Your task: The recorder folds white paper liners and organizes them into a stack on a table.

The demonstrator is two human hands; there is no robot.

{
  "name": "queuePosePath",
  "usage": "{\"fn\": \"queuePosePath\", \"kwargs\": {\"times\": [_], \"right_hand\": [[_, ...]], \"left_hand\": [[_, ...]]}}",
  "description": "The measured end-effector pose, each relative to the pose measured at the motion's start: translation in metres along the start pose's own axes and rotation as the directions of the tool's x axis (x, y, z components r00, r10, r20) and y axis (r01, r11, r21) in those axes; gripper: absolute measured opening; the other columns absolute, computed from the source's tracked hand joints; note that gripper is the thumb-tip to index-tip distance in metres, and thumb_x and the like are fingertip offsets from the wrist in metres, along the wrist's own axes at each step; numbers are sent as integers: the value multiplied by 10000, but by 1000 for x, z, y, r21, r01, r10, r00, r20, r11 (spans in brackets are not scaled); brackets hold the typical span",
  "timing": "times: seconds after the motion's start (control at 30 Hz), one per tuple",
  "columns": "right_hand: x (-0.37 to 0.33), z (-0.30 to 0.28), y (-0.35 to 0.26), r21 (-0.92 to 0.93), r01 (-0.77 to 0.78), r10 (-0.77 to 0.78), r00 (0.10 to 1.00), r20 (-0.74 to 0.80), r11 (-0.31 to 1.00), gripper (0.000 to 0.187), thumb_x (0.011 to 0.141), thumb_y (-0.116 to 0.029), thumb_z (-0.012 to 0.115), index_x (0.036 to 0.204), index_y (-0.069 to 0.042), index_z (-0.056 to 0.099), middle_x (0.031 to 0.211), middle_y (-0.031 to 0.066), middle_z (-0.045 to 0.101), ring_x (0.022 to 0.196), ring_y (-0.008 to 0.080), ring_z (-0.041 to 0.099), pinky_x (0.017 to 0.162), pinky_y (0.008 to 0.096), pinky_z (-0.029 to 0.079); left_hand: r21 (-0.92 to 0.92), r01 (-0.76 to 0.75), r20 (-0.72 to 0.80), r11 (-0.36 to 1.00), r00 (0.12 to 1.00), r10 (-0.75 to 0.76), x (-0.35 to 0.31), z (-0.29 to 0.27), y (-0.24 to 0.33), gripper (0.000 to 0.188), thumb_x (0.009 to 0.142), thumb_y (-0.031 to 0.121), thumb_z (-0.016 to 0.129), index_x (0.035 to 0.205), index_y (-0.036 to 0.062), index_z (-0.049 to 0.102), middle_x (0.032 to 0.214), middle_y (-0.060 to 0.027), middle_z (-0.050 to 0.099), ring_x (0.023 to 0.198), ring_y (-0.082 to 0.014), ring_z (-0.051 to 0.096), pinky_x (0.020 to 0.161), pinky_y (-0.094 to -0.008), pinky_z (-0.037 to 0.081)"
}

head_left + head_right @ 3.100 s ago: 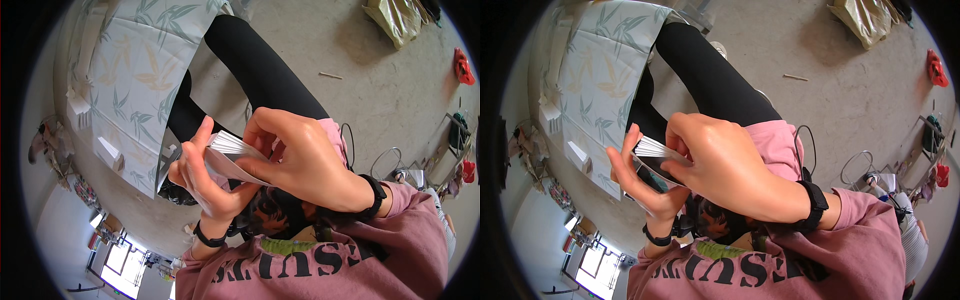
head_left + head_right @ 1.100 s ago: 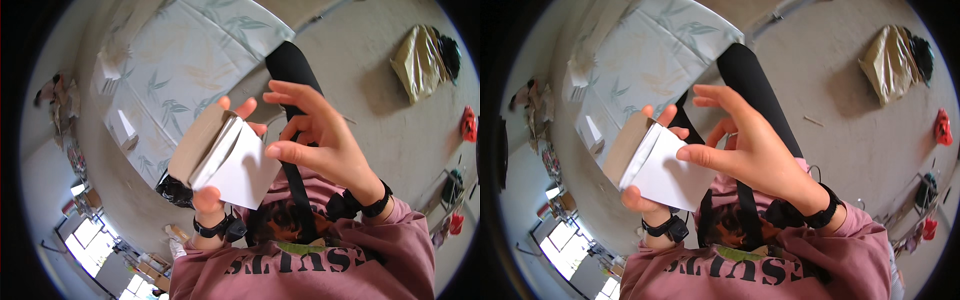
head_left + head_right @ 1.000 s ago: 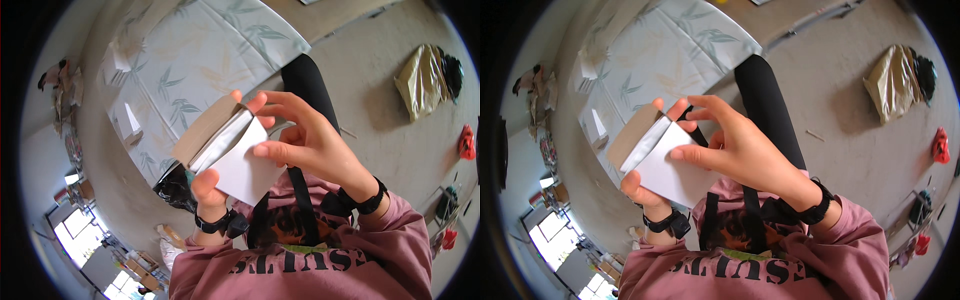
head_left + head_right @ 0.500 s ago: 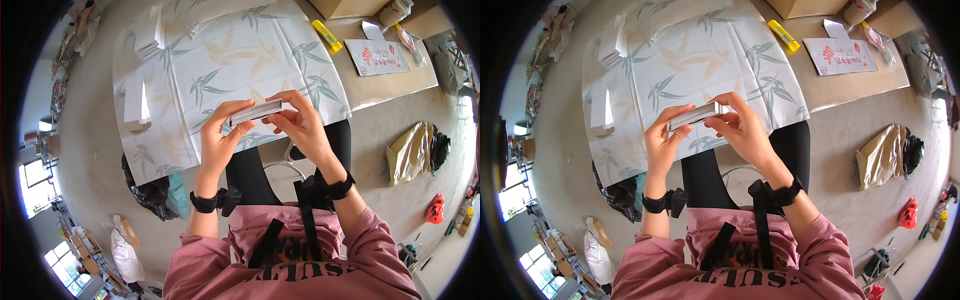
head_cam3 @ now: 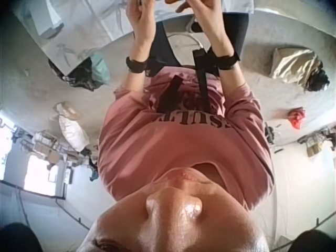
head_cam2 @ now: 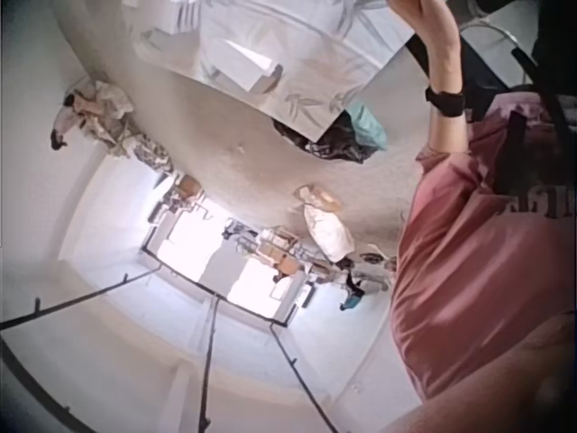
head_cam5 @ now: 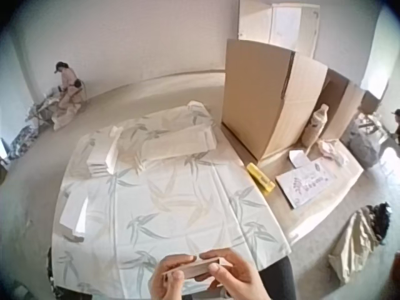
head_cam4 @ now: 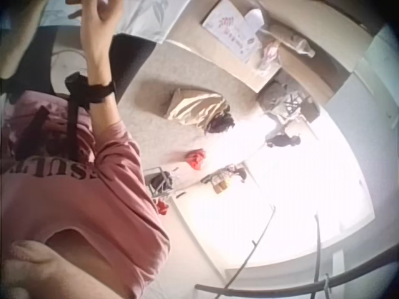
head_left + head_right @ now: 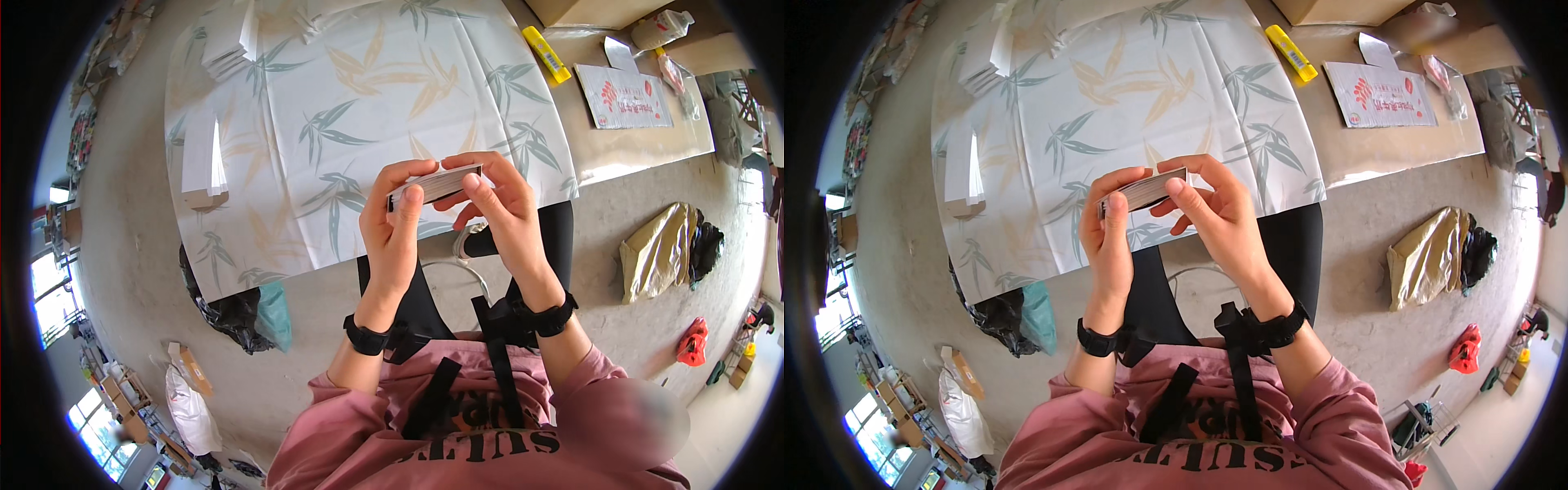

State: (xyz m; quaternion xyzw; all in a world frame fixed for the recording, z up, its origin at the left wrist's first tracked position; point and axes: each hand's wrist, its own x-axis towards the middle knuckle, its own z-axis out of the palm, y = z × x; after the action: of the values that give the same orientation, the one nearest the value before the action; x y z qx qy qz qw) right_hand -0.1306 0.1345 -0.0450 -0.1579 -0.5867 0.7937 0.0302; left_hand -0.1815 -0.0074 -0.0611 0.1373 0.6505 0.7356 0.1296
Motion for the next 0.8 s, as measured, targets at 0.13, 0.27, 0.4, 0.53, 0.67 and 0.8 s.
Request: {"fn": "queuePosePath", "kwargs": {"times": [0.13,0.27,0.4,0.53,0.67,0.8], "right_hand": [[2,-4,7,61,-31,31,1000,2,998,333,965,-277,534,1135,7,562,991,83,644,863,169,673,623,242,509],[-5,0,-6,108,-63,63,998,1,992,312,962,-275,533,1096,2,581,982,84,646,867,171,674,637,252,520],[-1,-4,6,82,-97,100,995,-26,992,298,957,-271,539,1070,1,583,967,80,647,859,173,678,631,251,520],[-3,1,6,102,-77,83,994,-64,992,254,941,-216,562,1042,16,576,940,78,646,814,176,687,569,236,503],[-1,-1,16,57,-65,71,992,-100,996,224,925,-164,575,1040,28,568,948,85,639,795,178,691,526,228,487],[-2,3,9,58,-61,67,992,-104,996,233,924,-167,575,1050,29,566,956,90,635,800,185,691,532,231,492]], "left_hand": [[-156,-30,-24,987,999,26,2,0,-21,322,964,307,532,1051,15,637,1046,-51,645,977,-130,565,862,-264,416],[-169,-28,-4,985,1000,27,0,-5,-11,316,961,286,542,1033,-2,650,1050,-58,646,981,-129,561,880,-278,410],[-256,51,-51,965,996,-66,-2,-2,-18,304,951,259,562,1029,-22,646,1030,-55,645,976,-125,550,893,-275,387],[-250,23,-67,968,997,-41,-5,-4,-15,286,946,235,572,1027,-29,646,1034,-60,643,961,-124,547,887,-271,384],[-271,41,-75,962,995,-63,-10,-4,-16,239,936,184,582,1013,-31,651,1035,-79,642,959,-132,547,882,-273,388],[-286,27,-98,958,994,-57,-8,-5,-11,216,928,152,585,1029,-28,646,1046,-94,642,976,-148,556,895,-283,391]]}}
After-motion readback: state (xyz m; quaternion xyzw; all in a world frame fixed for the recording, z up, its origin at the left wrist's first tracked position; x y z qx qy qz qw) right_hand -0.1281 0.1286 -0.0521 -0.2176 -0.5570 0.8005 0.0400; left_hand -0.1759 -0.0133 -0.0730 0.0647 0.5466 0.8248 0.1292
